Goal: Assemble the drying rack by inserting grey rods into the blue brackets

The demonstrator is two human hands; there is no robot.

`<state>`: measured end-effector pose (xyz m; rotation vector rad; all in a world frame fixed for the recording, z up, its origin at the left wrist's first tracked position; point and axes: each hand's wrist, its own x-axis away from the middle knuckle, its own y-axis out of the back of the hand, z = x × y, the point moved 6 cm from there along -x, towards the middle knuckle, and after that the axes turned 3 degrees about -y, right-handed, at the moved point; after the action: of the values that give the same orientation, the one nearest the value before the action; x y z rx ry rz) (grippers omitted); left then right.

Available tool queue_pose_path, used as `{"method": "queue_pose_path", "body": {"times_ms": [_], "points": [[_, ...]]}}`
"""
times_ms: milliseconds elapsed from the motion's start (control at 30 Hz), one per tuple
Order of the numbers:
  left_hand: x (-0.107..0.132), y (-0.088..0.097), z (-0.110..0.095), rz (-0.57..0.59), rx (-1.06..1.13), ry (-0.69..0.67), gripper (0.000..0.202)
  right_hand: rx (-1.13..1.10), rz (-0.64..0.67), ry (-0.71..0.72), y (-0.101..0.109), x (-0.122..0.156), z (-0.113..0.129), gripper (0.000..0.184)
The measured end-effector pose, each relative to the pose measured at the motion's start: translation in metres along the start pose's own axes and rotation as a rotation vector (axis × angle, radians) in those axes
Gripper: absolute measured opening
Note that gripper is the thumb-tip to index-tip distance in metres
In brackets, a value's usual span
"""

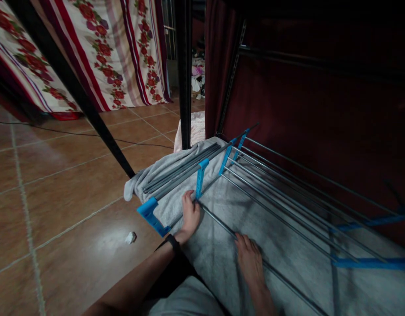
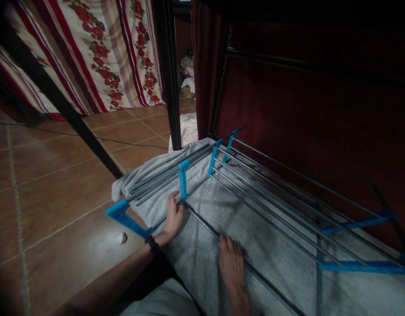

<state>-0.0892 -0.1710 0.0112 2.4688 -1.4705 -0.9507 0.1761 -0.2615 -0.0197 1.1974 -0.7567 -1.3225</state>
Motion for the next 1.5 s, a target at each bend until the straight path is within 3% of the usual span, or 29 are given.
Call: {"method": "queue_pose_path", "body": {"times_ms": [67,133,233,300,400,567,667,900,1167,1333,1500], "points": [[-0.011,-0.005,0.011,-0.016,0.060,0.099,0.049,-0.018,-0.010,-0.021,0.001,-0.001,-0.001,0.038],[-0.020,-0.016,0.019,0.086,0.084,0.166,0.044,-0.044,-0.004,-0.034,0.002,-0.001,-0.003,0.036],[-0.026,-0.026,0.025,0.235,0.074,0.178,0.025,-0.073,0.012,-0.032,0.003,-0.002,-0.002,0.036],[-0.028,-0.026,0.028,0.250,0.082,0.153,0.023,-0.049,0.017,-0.029,0.003,-0.006,0.003,0.036],[-0.027,-0.026,0.034,0.236,0.110,0.160,0.025,0.034,0.058,-0.026,-0.001,-0.023,0.024,0.040],[-0.025,-0.027,0.039,0.236,0.161,0.151,0.028,0.100,0.238,0.001,-0.019,-0.072,0.073,0.039],[-0.025,-0.026,0.038,0.238,0.164,0.139,0.029,0.149,0.332,0.025,-0.026,-0.088,0.087,0.040],[-0.025,-0.027,0.035,0.212,0.134,0.145,0.023,0.166,0.423,0.055,-0.027,-0.088,0.083,0.053],[-0.029,-0.023,0.032,0.238,0.145,0.104,0.024,0.143,0.474,0.012,-0.021,-0.094,0.077,0.054],[-0.025,-0.019,0.028,0.265,0.062,0.010,0.038,0.130,0.486,0.004,-0.023,-0.098,0.072,0.054],[-0.010,-0.015,0.030,0.219,-0.205,0.011,0.063,0.110,0.470,0.025,-0.028,-0.095,0.073,0.050]]}}
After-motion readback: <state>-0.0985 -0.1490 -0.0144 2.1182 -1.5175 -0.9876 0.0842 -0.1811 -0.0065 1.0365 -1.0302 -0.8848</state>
